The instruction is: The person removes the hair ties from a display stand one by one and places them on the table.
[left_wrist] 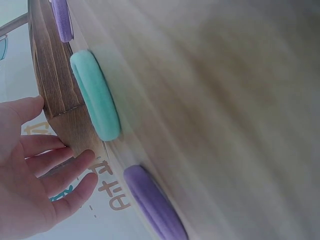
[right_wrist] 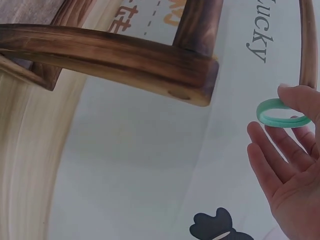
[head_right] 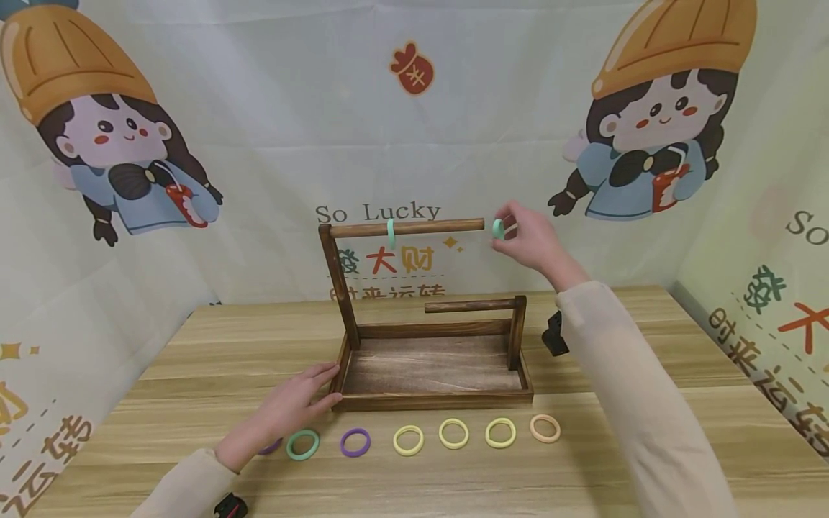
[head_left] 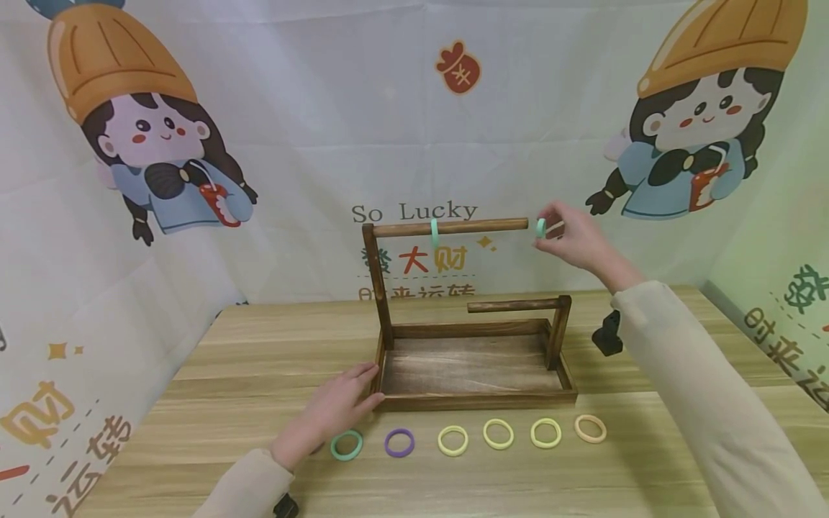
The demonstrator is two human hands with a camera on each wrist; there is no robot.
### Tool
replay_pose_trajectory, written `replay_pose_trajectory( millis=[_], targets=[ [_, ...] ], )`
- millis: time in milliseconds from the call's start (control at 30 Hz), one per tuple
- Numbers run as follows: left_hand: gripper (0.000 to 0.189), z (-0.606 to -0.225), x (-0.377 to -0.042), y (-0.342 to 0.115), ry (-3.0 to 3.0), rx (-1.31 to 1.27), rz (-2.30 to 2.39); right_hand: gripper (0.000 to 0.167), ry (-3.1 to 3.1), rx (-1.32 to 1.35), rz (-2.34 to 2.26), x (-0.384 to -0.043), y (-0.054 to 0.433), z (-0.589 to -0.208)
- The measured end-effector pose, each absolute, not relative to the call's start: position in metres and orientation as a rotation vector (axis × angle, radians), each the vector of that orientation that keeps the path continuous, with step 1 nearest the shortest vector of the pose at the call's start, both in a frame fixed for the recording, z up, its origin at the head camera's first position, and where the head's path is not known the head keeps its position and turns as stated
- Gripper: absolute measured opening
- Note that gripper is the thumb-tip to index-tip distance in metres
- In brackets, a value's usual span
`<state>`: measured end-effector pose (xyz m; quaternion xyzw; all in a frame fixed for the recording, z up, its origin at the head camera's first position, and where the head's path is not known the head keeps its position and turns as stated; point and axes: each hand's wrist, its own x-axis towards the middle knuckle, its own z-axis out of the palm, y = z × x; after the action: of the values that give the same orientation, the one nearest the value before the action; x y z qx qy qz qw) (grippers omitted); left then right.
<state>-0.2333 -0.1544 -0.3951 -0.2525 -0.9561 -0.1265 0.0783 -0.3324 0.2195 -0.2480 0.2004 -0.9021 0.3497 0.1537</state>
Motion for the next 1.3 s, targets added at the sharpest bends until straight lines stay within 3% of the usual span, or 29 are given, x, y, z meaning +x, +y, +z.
replay_pose_trajectory(
  millis=[1300],
  targets=[
    [0.052, -0.398, -0.236, -0.155, -2.869, -0.755, -0.377, 0.035, -2.586, 0.643, 0.888, -0.318, 0.249, -0.275]
  ],
)
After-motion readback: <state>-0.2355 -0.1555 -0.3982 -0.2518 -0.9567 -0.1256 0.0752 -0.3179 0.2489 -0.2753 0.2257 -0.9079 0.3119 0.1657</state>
